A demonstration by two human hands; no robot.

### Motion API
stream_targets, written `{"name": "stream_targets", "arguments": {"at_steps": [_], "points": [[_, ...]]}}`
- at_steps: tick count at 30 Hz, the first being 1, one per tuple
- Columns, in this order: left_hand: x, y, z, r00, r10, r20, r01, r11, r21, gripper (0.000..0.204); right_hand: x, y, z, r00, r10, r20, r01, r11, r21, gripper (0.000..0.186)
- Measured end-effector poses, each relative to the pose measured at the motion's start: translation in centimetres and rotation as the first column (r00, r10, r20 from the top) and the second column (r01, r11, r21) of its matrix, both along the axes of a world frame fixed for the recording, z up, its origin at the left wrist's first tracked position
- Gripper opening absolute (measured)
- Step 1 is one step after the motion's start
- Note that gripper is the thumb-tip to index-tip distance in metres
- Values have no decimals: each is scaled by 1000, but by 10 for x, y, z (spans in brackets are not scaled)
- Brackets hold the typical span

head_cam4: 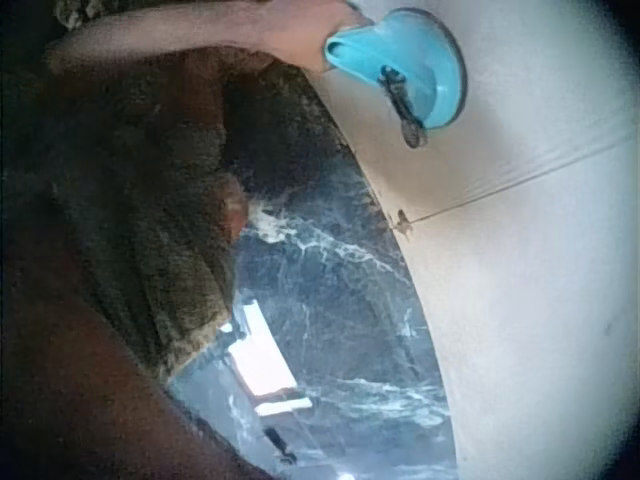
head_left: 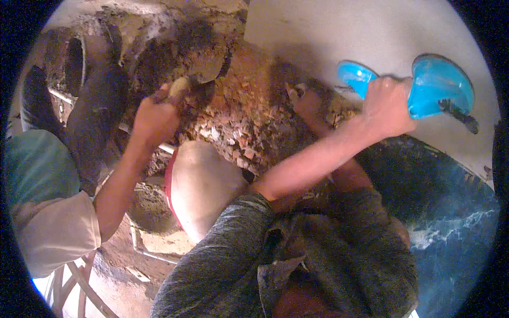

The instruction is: The person applies mortar and presses a large tile onto a wall using a suction cup tool, then taps the tile with a mallet and wipes away excess mortar.

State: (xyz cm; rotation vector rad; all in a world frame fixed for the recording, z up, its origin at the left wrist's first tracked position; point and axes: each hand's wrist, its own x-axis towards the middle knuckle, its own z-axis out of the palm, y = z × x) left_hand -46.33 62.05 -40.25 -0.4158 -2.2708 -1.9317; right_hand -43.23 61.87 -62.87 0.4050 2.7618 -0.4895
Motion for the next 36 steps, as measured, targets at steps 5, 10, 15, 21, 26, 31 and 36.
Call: {"name": "stream_targets", "arguments": {"at_steps": [5, 10, 15, 21, 26, 31, 36], "points": [[-2, -5, 10, 997, -66, 38, 67, 998, -14, 30, 49, 82, 37, 981, 188, 46, -176, 966, -192, 43], [-7, 0, 4, 999, -37, 10, 37, 999, -2, 28, 99, 121, 43, 948, 240, 208, -155, 922, -355, 40], [-3, -3, 10, 994, -66, 82, 71, 996, -59, 30, 124, 120, 43, 905, 292, 309, -126, 879, -461, 37], [-1, -8, 12, 996, -54, 65, 52, 998, 21, 28, 148, 114, 36, 847, 362, 390, -98, 826, -555, 34], [0, -6, 12, 999, -13, 40, 11, 999, 42, 27, 175, 108, 29, 810, 383, 444, -33, 786, -617, 32], [0, -6, 12, 999, -27, 31, 25, 997, 71, 27, 193, 98, 20, 819, 338, 464, 68, 746, -663, 30], [-4, -6, 7, 1000, -9, -6, 9, 996, 88, 27, 198, 83, 36, 799, 207, 565, 372, 569, -734, 34]]}}
